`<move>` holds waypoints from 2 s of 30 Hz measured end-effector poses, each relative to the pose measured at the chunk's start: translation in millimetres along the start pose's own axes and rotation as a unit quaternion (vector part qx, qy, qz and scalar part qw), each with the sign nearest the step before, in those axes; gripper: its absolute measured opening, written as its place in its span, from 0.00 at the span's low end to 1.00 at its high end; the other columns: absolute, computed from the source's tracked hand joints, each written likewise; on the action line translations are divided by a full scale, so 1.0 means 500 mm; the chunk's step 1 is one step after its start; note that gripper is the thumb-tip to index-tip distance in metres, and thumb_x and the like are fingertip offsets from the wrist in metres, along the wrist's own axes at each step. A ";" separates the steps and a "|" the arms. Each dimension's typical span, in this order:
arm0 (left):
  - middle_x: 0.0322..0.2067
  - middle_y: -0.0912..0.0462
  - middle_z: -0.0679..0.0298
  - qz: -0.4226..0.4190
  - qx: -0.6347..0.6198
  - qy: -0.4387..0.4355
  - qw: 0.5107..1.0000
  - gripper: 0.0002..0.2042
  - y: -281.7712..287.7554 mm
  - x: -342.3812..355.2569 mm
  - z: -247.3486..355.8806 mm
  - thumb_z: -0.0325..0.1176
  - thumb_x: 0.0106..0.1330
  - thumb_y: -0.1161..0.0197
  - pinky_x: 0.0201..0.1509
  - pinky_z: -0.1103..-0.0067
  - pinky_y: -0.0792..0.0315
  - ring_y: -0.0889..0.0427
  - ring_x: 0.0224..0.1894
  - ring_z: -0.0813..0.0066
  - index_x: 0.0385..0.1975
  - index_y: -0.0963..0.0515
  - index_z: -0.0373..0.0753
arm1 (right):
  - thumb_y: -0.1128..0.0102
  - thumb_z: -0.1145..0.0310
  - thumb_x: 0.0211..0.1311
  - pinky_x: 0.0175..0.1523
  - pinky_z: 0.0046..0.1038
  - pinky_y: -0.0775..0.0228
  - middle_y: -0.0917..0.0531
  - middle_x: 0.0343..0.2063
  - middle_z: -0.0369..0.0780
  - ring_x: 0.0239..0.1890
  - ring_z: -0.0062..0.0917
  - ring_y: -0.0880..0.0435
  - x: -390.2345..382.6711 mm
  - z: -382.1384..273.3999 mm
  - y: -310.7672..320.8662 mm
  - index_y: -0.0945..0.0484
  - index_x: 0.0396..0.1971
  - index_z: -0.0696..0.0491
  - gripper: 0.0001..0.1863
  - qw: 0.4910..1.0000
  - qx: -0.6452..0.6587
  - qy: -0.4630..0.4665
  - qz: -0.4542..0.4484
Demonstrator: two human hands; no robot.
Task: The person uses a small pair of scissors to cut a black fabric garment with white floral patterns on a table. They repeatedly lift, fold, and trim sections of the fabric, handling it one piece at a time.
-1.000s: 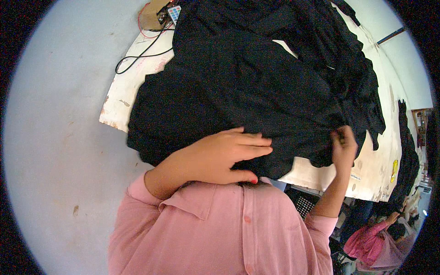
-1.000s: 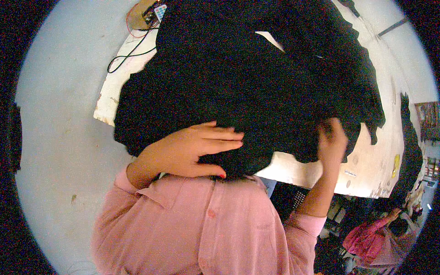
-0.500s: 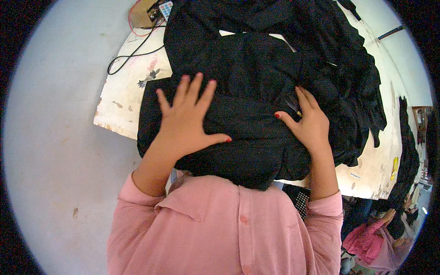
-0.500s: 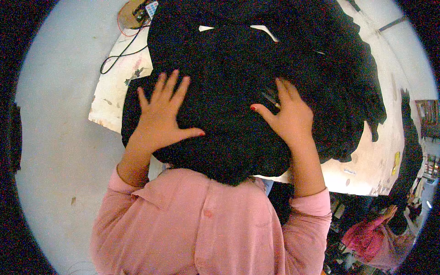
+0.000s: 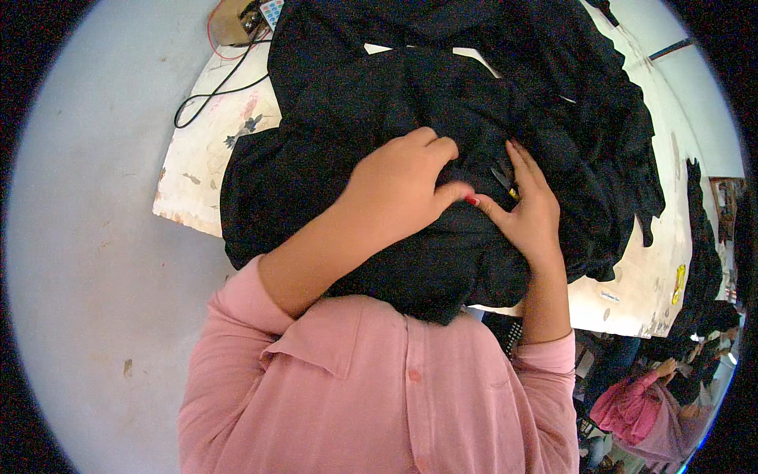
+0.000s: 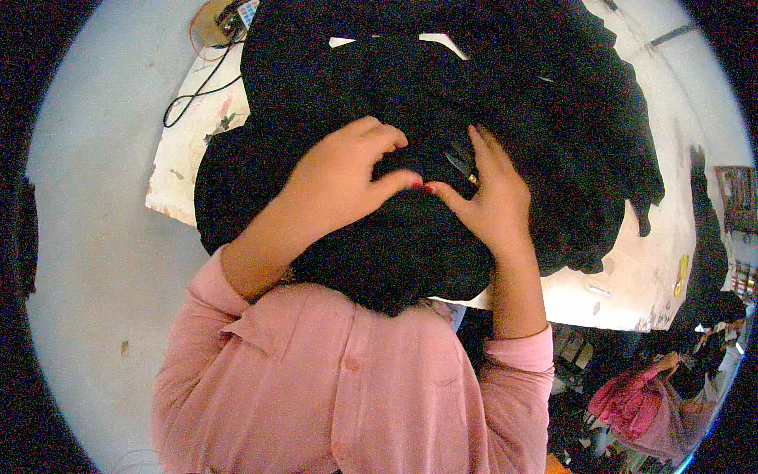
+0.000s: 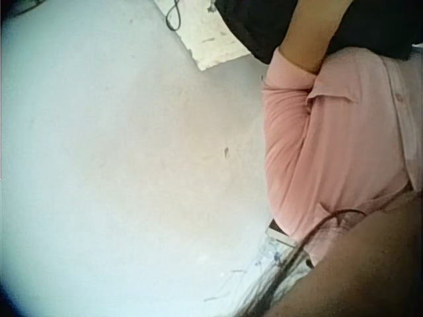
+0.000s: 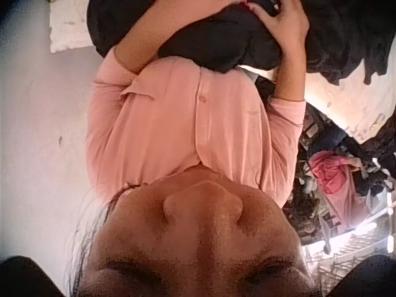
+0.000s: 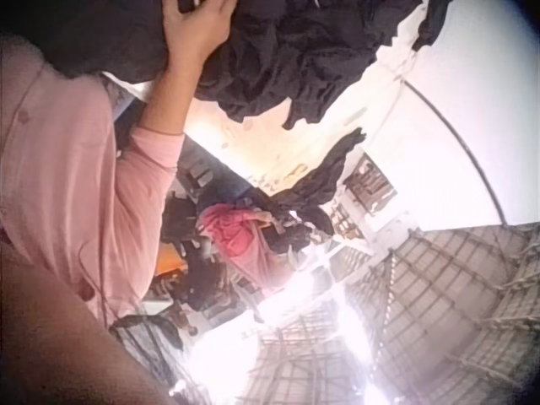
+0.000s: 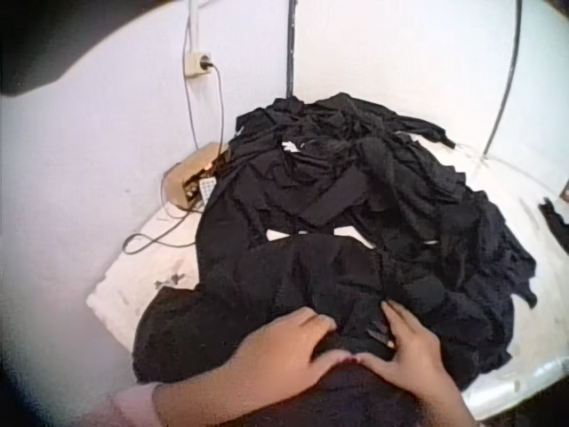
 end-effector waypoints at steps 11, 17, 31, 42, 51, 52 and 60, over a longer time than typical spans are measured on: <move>0.28 0.18 0.61 0.113 -0.442 0.189 0.870 0.11 0.085 -0.044 -0.139 0.34 0.58 0.35 0.35 0.83 0.27 0.21 0.29 0.80 0.33 0.18 0.32 | 0.30 0.47 0.42 0.56 0.35 0.31 0.29 0.57 0.48 0.56 0.43 0.27 -0.006 0.003 0.003 0.32 0.56 0.56 0.43 1.000 0.017 -0.016 -0.001; 0.37 0.18 0.56 -0.261 -0.232 -0.159 0.923 0.12 0.174 -0.164 -0.033 0.30 0.60 0.37 0.38 0.78 0.26 0.19 0.34 0.69 0.40 0.21 0.31 | 0.27 0.57 0.41 0.54 0.36 0.30 0.26 0.50 0.47 0.50 0.44 0.24 -0.006 -0.007 0.024 0.28 0.53 0.55 0.36 0.995 0.063 0.024 0.075; 0.69 0.54 0.54 -0.043 0.297 0.201 0.933 0.60 0.126 -0.138 -0.203 0.71 0.33 0.34 0.65 0.43 0.58 0.55 0.70 0.46 0.68 0.50 0.46 | 0.29 0.50 0.43 0.45 0.34 0.23 0.26 0.54 0.44 0.48 0.37 0.21 -0.017 -0.057 -0.002 0.28 0.53 0.51 0.36 0.999 -0.024 0.010 0.025; 0.64 0.41 0.57 -0.149 0.086 -0.222 0.960 0.19 -0.032 0.083 -0.006 0.46 0.66 0.48 0.63 0.41 0.52 0.47 0.68 0.52 0.56 0.28 0.55 | 0.36 0.74 0.37 0.30 0.33 0.25 0.24 0.34 0.38 0.27 0.35 0.20 -0.083 -0.118 -0.013 0.23 0.40 0.49 0.22 0.987 0.011 0.130 -0.089; 0.69 0.49 0.61 -0.136 0.192 -0.124 0.964 0.22 -0.146 0.116 -0.045 0.53 0.69 0.58 0.62 0.35 0.64 0.53 0.71 0.56 0.61 0.34 0.58 | 0.39 0.77 0.37 0.31 0.34 0.27 0.25 0.27 0.39 0.27 0.35 0.21 -0.133 -0.106 -0.017 0.24 0.32 0.51 0.16 0.991 0.099 0.051 -0.068; 0.69 0.49 0.61 -0.131 0.196 -0.119 0.965 0.22 -0.146 0.116 -0.046 0.52 0.69 0.58 0.62 0.35 0.64 0.53 0.71 0.56 0.62 0.35 0.58 | 0.40 0.79 0.35 0.30 0.33 0.27 0.24 0.27 0.39 0.26 0.35 0.21 -0.132 -0.108 -0.014 0.23 0.31 0.52 0.16 0.992 0.105 0.049 -0.056; 0.61 0.34 0.57 -0.068 0.237 -0.065 0.967 0.22 0.055 0.078 -0.154 0.48 0.64 0.46 0.64 0.49 0.46 0.37 0.64 0.59 0.56 0.29 0.48 | 0.43 0.81 0.38 0.32 0.36 0.27 0.24 0.28 0.41 0.29 0.40 0.21 -0.144 -0.062 0.019 0.24 0.32 0.52 0.16 0.995 0.097 -0.001 -0.035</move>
Point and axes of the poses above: each hand's wrist, its own x-axis towards the middle knuckle, its own y-axis out of the back of the hand, z = x × y, the point moved 5 cm from there along x, towards the middle knuckle
